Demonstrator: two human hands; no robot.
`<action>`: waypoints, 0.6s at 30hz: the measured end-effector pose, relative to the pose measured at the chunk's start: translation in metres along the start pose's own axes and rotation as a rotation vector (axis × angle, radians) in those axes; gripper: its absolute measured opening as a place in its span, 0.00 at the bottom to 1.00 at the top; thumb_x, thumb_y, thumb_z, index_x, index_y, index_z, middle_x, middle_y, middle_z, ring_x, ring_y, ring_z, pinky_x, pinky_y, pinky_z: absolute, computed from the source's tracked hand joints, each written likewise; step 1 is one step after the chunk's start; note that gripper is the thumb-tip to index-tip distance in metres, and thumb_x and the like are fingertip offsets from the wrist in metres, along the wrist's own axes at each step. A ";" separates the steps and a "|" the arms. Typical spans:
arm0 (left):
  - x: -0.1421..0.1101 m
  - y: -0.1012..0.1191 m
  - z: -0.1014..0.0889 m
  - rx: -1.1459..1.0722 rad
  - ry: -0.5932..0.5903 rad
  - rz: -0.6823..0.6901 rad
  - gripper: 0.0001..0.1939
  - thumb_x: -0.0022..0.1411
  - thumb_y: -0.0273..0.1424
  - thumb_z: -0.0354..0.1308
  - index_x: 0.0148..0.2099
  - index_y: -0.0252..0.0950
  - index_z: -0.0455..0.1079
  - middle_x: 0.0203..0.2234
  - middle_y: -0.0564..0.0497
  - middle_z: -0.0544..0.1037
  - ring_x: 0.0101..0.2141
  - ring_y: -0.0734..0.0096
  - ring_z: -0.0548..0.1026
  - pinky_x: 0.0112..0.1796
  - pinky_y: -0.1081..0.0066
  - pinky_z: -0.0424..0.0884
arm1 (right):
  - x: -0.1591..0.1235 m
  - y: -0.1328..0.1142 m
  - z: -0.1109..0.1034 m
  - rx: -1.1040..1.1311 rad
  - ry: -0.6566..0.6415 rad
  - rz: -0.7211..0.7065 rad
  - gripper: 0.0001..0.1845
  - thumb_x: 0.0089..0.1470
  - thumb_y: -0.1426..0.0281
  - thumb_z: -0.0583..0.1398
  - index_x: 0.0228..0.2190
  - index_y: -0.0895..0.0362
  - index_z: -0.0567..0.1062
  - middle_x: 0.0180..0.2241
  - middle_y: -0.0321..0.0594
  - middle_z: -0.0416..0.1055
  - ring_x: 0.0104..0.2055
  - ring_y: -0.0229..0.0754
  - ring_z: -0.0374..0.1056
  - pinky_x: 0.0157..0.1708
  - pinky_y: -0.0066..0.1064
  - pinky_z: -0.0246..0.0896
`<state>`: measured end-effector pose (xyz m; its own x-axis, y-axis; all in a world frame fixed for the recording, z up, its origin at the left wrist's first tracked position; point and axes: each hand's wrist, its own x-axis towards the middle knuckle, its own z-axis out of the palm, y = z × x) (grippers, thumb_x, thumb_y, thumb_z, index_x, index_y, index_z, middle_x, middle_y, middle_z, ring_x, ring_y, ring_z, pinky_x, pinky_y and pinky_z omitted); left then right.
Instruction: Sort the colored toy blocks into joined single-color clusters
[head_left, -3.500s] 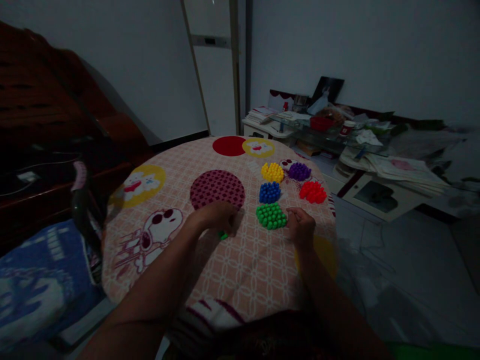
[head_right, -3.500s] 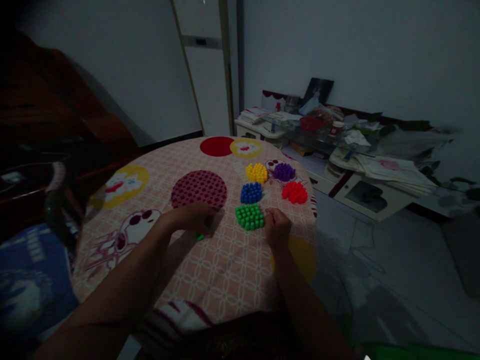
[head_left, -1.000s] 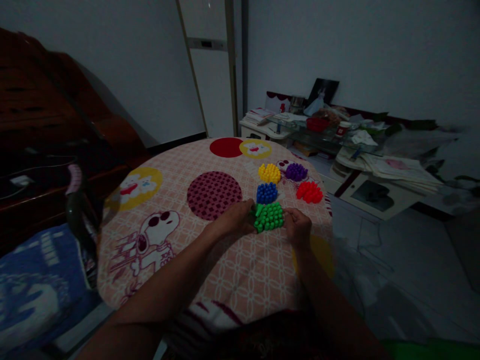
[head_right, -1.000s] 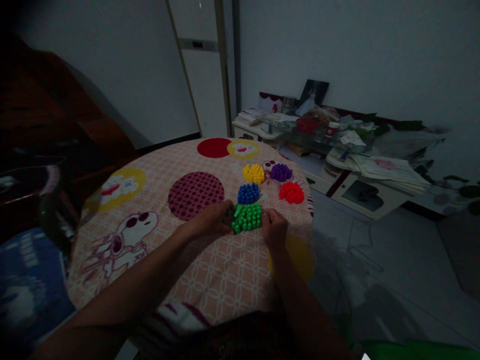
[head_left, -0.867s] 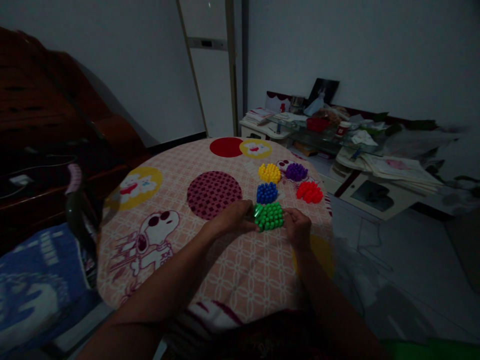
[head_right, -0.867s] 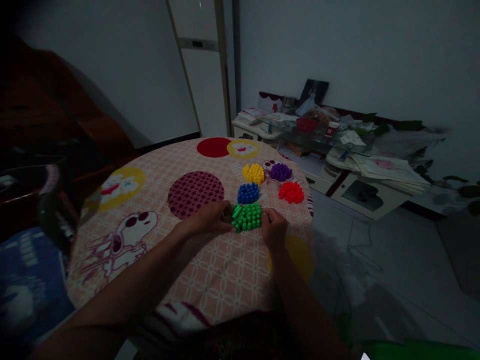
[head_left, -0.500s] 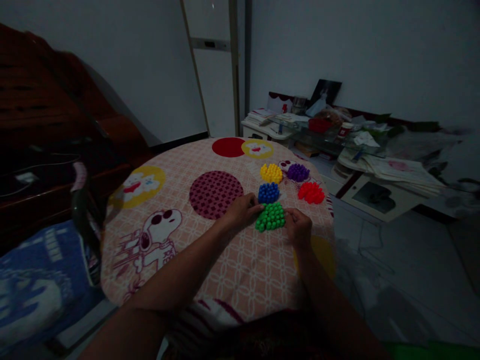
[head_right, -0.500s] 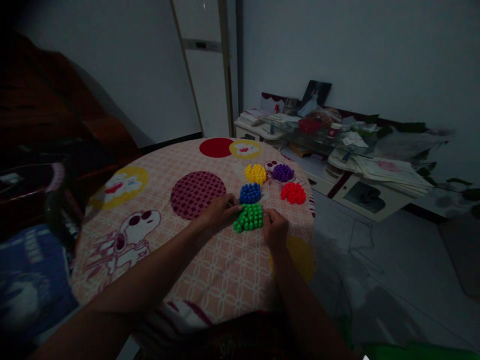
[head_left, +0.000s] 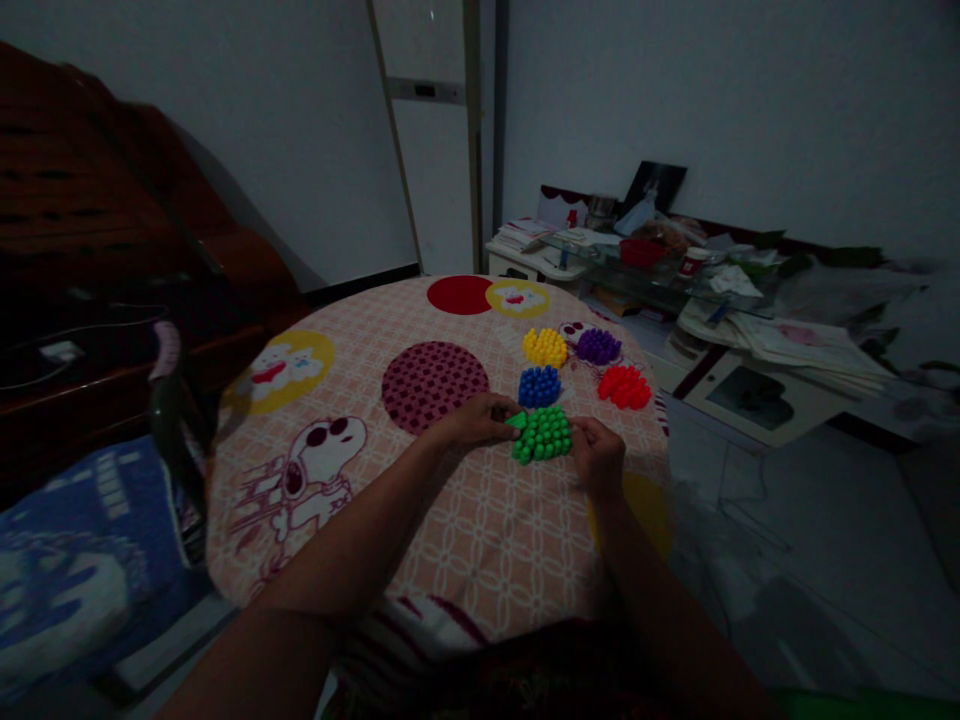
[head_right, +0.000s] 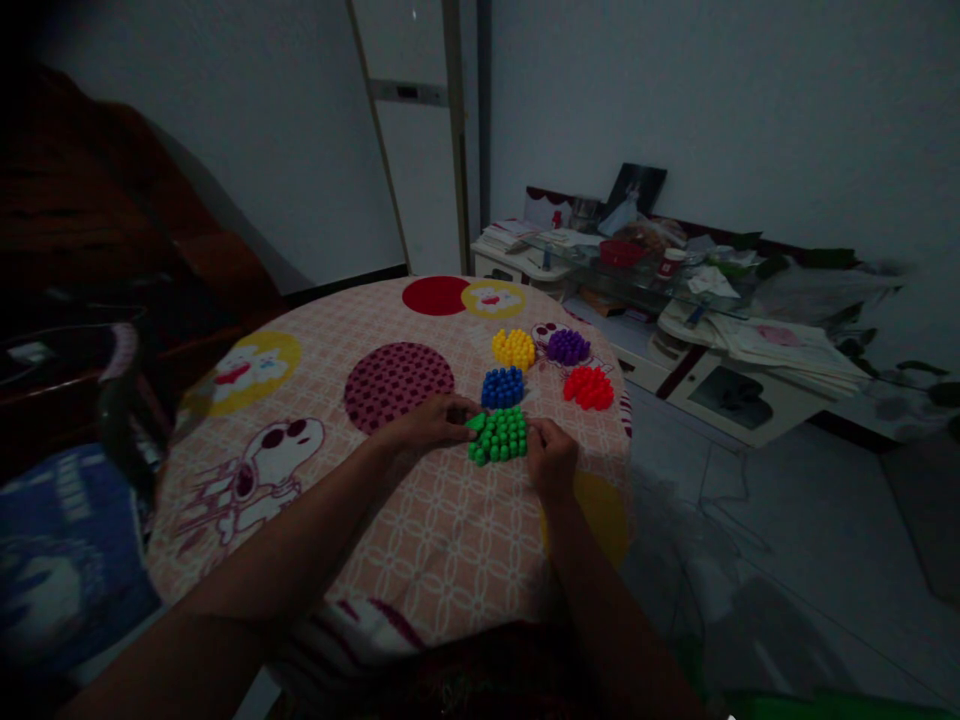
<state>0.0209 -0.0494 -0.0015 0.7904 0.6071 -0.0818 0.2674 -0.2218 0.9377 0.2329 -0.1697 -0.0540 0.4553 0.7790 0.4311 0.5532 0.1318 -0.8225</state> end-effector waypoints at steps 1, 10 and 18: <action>0.000 -0.001 -0.001 0.005 0.003 -0.001 0.25 0.46 0.42 0.68 0.44 0.30 0.75 0.21 0.57 0.69 0.23 0.77 0.64 0.25 0.76 0.60 | 0.000 -0.001 0.000 0.003 0.001 0.000 0.14 0.55 0.64 0.55 0.34 0.57 0.79 0.27 0.38 0.76 0.30 0.42 0.72 0.29 0.29 0.65; -0.007 -0.004 -0.001 -0.080 0.049 0.078 0.24 0.46 0.37 0.69 0.43 0.31 0.70 0.29 0.52 0.74 0.27 0.77 0.68 0.28 0.77 0.63 | 0.001 -0.003 0.000 0.000 0.120 0.010 0.14 0.51 0.66 0.55 0.33 0.58 0.79 0.27 0.40 0.77 0.29 0.44 0.73 0.32 0.32 0.67; -0.007 0.002 0.000 0.007 0.019 0.110 0.33 0.45 0.34 0.69 0.55 0.32 0.69 0.29 0.55 0.74 0.27 0.77 0.69 0.27 0.77 0.63 | 0.003 -0.003 -0.001 -0.024 0.045 -0.099 0.17 0.53 0.66 0.54 0.38 0.57 0.81 0.38 0.45 0.80 0.40 0.47 0.75 0.43 0.38 0.70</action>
<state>0.0162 -0.0541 0.0007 0.8043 0.5936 0.0277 0.1840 -0.2930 0.9382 0.2335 -0.1682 -0.0497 0.4281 0.7342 0.5269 0.6134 0.1921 -0.7661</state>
